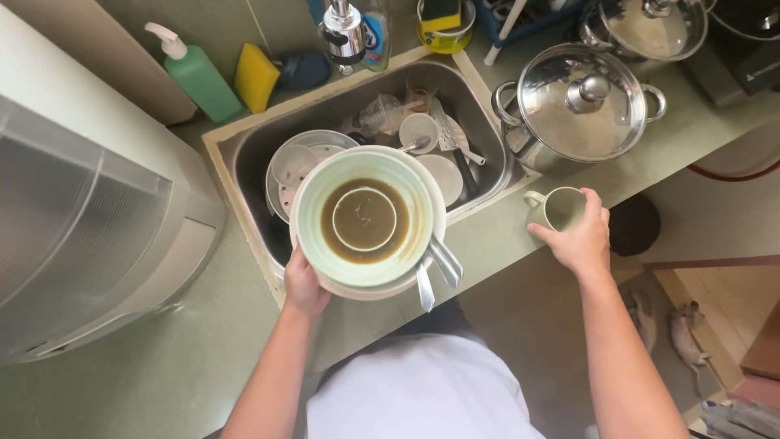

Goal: Cleaning a dining table by stacking dishes, rinsing a cloth, and wiping the table surface.

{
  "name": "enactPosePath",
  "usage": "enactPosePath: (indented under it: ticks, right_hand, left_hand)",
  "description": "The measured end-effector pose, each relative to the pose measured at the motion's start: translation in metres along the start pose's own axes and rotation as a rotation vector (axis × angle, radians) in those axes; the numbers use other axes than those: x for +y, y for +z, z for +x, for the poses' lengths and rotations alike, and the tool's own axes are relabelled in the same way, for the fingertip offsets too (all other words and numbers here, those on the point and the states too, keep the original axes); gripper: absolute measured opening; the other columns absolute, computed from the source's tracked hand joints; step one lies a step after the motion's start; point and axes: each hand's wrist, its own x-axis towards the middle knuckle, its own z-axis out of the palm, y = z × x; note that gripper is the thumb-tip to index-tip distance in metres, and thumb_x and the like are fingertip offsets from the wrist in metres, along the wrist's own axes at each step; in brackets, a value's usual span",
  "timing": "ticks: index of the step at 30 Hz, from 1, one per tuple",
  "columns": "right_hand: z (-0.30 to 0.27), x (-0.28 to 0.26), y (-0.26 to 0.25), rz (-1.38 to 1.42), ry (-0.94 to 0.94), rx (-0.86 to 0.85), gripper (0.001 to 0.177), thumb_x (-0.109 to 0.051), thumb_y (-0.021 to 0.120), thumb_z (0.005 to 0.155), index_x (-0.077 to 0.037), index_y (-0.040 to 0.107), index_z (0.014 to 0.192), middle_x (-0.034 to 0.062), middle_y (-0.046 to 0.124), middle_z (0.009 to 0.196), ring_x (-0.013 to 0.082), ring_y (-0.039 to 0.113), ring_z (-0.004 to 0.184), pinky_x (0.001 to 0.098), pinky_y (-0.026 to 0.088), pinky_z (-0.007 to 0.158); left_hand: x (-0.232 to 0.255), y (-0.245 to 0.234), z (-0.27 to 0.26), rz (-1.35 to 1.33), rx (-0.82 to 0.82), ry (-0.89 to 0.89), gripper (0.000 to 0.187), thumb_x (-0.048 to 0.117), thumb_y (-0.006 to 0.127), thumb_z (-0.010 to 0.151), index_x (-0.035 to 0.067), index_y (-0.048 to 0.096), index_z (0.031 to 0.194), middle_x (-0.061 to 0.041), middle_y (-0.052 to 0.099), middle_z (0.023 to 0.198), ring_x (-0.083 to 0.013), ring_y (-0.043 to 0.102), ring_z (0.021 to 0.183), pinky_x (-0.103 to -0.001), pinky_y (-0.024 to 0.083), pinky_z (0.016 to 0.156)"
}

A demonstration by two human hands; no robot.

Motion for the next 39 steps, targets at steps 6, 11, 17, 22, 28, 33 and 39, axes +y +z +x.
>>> enactPosePath:
  ticks: [6, 11, 17, 22, 28, 33, 39]
  right_hand:
    - [-0.028, -0.034, -0.001, -0.02, -0.509, 0.304, 0.05, -0.025, 0.075, 0.099, -0.016, 0.052, 0.143, 0.0135, 0.061, 0.131, 0.0309, 0.061, 0.124, 0.0381, 0.051, 0.109]
    - [0.014, -0.073, 0.081, 0.846, 0.02, -0.517, 0.048, -0.016, 0.053, 0.101, -0.005, 0.047, 0.147, 0.0131, 0.067, 0.121, 0.0233, 0.069, 0.106, 0.036, 0.056, 0.092]
    - [0.068, -0.094, 0.114, 1.016, 0.282, -0.692, 0.049, -0.001, 0.053, 0.095, 0.003, 0.047, 0.144, 0.0159, 0.074, 0.109, 0.0221, 0.072, 0.091, 0.034, 0.058, 0.075]
    - [0.101, -0.083, 0.141, 0.924, 0.295, -0.625, 0.049, 0.006, 0.056, 0.092, 0.006, 0.05, 0.141, 0.0178, 0.076, 0.105, 0.0203, 0.073, 0.086, 0.0319, 0.058, 0.069]
    - [0.116, -0.071, 0.167, 0.94, 0.358, -0.544, 0.053, 0.007, 0.06, 0.089, 0.006, 0.048, 0.14, 0.0188, 0.075, 0.106, 0.022, 0.075, 0.086, 0.0331, 0.061, 0.069]
    - [0.117, -0.074, 0.161, 0.835, 0.468, -0.503, 0.055, 0.002, 0.068, 0.088, 0.003, 0.05, 0.14, 0.02, 0.073, 0.105, 0.0256, 0.072, 0.085, 0.0378, 0.059, 0.067]
    - [0.132, -0.046, 0.19, 0.749, 0.471, -0.49, 0.041, -0.005, 0.061, 0.091, 0.006, 0.06, 0.131, 0.0208, 0.072, 0.109, 0.0248, 0.072, 0.087, 0.0378, 0.059, 0.068]
  left_hand:
    - [-0.017, 0.021, 0.057, 0.0, 0.044, -0.022, 0.049, 0.028, 0.037, 0.108, 0.0, 0.049, 0.147, -0.015, 0.062, 0.139, -0.027, 0.063, 0.126, -0.04, 0.051, 0.106]
    - [-0.028, 0.039, 0.095, 0.003, 0.022, -0.07, 0.048, 0.032, 0.037, 0.108, 0.002, 0.051, 0.143, -0.016, 0.064, 0.135, -0.0274, 0.064, 0.121, -0.04, 0.052, 0.104]
    - [-0.066, 0.019, 0.149, 0.012, 0.077, -0.127, 0.05, 0.035, 0.036, 0.11, 0.002, 0.05, 0.144, -0.016, 0.064, 0.133, -0.0271, 0.064, 0.119, -0.041, 0.052, 0.102]
    - [-0.069, 0.041, 0.181, 0.174, 0.184, -0.118, 0.059, 0.046, 0.028, 0.108, 0.004, 0.046, 0.145, -0.012, 0.063, 0.136, -0.025, 0.061, 0.124, -0.04, 0.05, 0.106]
    - [-0.077, 0.028, 0.218, 0.916, 0.152, 0.193, 0.068, 0.049, 0.022, 0.11, -0.002, 0.057, 0.137, -0.021, 0.065, 0.135, -0.0327, 0.059, 0.131, -0.04, 0.04, 0.113]
    - [-0.062, 0.059, 0.212, 1.264, 0.213, -0.042, 0.06, 0.046, 0.034, 0.105, 0.001, 0.057, 0.137, -0.028, 0.065, 0.129, -0.0428, 0.058, 0.126, -0.046, 0.043, 0.106]
    - [-0.064, 0.071, 0.196, 1.155, 0.219, -0.067, 0.05, 0.037, 0.039, 0.105, 0.0, 0.057, 0.134, -0.027, 0.068, 0.122, -0.0437, 0.062, 0.119, -0.048, 0.046, 0.1]
